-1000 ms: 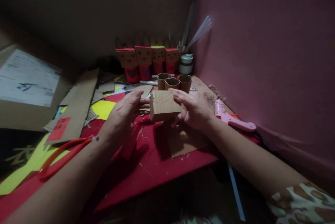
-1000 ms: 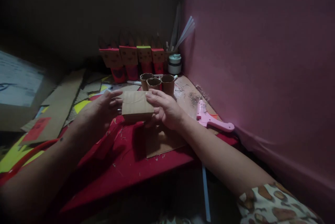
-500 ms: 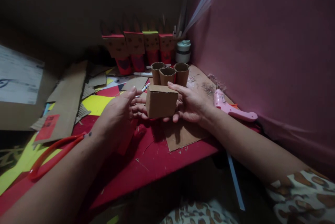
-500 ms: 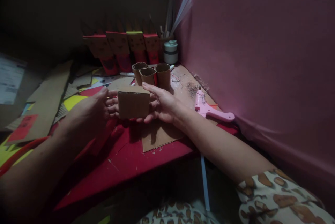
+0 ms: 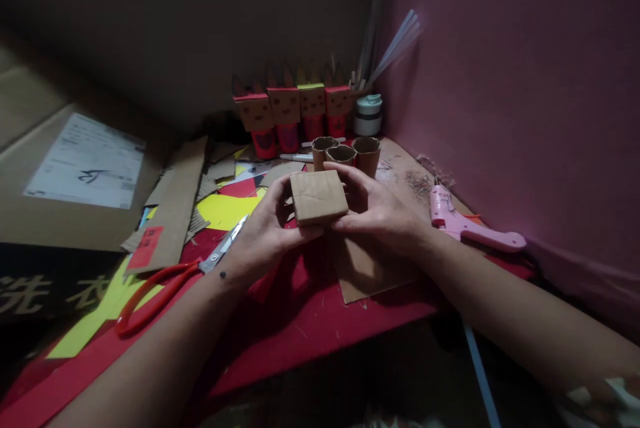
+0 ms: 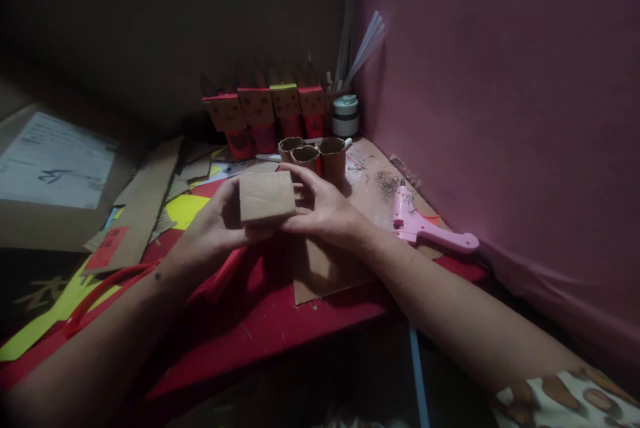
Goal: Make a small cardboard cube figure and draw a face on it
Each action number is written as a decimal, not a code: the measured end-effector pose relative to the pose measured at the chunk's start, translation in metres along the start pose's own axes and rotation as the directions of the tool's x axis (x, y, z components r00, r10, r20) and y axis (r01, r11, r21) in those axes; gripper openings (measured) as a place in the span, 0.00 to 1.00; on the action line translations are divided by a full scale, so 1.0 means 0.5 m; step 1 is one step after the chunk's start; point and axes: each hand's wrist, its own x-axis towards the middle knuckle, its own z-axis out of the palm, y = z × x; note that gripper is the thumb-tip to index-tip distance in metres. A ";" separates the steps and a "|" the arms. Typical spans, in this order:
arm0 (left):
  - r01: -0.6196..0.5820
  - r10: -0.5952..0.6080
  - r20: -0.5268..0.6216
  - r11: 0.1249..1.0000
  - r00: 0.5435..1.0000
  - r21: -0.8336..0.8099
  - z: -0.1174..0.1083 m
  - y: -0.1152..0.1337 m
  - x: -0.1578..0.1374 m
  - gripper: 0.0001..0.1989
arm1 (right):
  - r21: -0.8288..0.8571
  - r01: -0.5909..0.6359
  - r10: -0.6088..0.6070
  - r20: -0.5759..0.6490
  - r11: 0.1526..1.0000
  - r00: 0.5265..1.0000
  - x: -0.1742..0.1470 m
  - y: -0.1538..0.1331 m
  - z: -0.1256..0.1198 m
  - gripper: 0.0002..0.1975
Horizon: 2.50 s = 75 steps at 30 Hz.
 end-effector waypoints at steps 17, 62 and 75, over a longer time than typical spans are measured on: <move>0.068 -0.067 0.041 0.997 0.997 -0.036 0.019 -0.002 -0.011 0.54 | 0.113 0.050 -0.037 -0.114 0.992 0.993 0.005 0.002 -0.002 0.33; 0.105 0.222 -0.355 0.699 0.908 0.707 -0.047 0.014 0.027 0.24 | -0.050 -0.055 0.050 -0.109 0.997 0.993 0.010 0.016 -0.012 0.38; 0.193 -0.130 -0.364 0.971 0.922 0.141 -0.030 0.011 0.016 0.13 | -0.263 0.047 -0.049 0.000 0.964 0.999 0.009 0.012 -0.008 0.39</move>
